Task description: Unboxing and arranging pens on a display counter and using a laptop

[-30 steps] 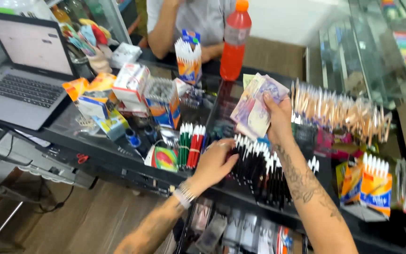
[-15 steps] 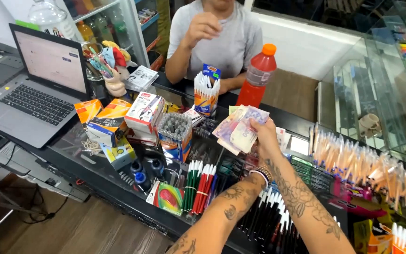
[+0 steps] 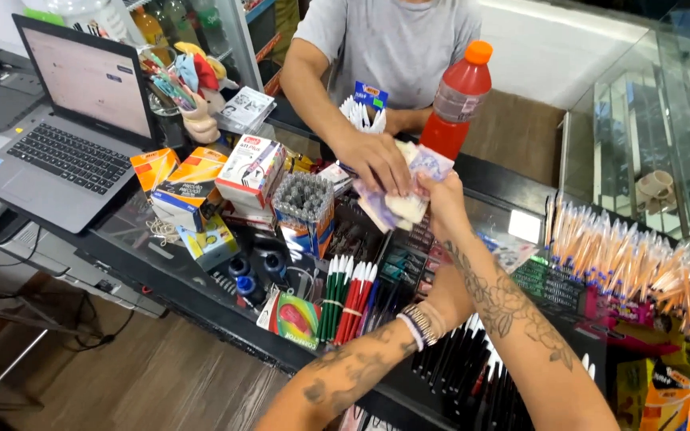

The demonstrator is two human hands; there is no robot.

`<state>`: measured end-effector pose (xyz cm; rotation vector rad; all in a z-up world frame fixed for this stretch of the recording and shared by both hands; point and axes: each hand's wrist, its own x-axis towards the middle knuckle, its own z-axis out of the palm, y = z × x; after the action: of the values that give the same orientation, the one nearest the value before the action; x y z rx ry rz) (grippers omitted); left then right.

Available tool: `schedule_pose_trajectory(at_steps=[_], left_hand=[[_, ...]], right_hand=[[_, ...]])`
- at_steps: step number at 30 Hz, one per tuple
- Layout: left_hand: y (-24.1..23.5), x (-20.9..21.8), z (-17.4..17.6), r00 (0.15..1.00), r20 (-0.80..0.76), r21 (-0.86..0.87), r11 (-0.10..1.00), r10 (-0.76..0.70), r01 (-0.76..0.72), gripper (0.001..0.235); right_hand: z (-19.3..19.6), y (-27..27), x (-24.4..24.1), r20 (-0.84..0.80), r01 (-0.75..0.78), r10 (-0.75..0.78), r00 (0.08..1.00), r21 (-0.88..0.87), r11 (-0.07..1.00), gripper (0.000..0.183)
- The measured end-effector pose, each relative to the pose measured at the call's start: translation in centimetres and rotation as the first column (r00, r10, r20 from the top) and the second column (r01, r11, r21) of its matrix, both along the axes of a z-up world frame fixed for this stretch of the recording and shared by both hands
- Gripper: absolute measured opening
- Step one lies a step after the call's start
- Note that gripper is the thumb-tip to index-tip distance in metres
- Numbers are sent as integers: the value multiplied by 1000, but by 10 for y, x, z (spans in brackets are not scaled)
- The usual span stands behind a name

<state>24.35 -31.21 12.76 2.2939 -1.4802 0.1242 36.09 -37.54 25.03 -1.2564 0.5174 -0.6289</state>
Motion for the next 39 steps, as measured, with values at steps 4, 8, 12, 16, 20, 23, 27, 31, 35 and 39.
schedule_pose_trajectory(at_steps=[4,8,12,16,20,23,27,31,35,39], left_hand=[[56,-35,35,996,-75,-54,998,-45,41,19],[147,-51,78,961,-262,-137,989,-90,55,26],[227,-73,162,804,-471,-183,932,-362,313,20],[266,-111,169,624,-650,-276,900,-434,338,24],[271,-182,117,392,-845,-266,922,-364,282,16],[277,-223,36,349,-923,48,854,-160,518,25],[263,-257,-80,445,-886,98,882,-134,461,38],[173,-295,-231,772,-578,310,803,-265,508,35],[118,-316,-306,888,-22,617,692,-460,374,33],[126,-309,-289,887,-439,221,939,-147,265,26]], right_hand=[[-14,-5,0,-35,-68,69,997,36,997,50],[44,18,-61,-81,-129,125,989,-48,990,80],[161,103,-238,-309,-420,301,902,-468,778,53],[118,159,-398,-558,-725,464,688,-529,440,87],[-20,218,-519,-527,-282,92,845,-291,914,21],[-142,228,-575,-737,-71,-94,669,-189,979,38],[-296,199,-620,-775,15,-67,628,-73,997,53],[-393,160,-610,-741,90,-76,667,-20,996,35],[-398,140,-598,-826,78,-168,538,-150,986,67],[-342,162,-589,-805,199,-247,540,-163,966,50]])
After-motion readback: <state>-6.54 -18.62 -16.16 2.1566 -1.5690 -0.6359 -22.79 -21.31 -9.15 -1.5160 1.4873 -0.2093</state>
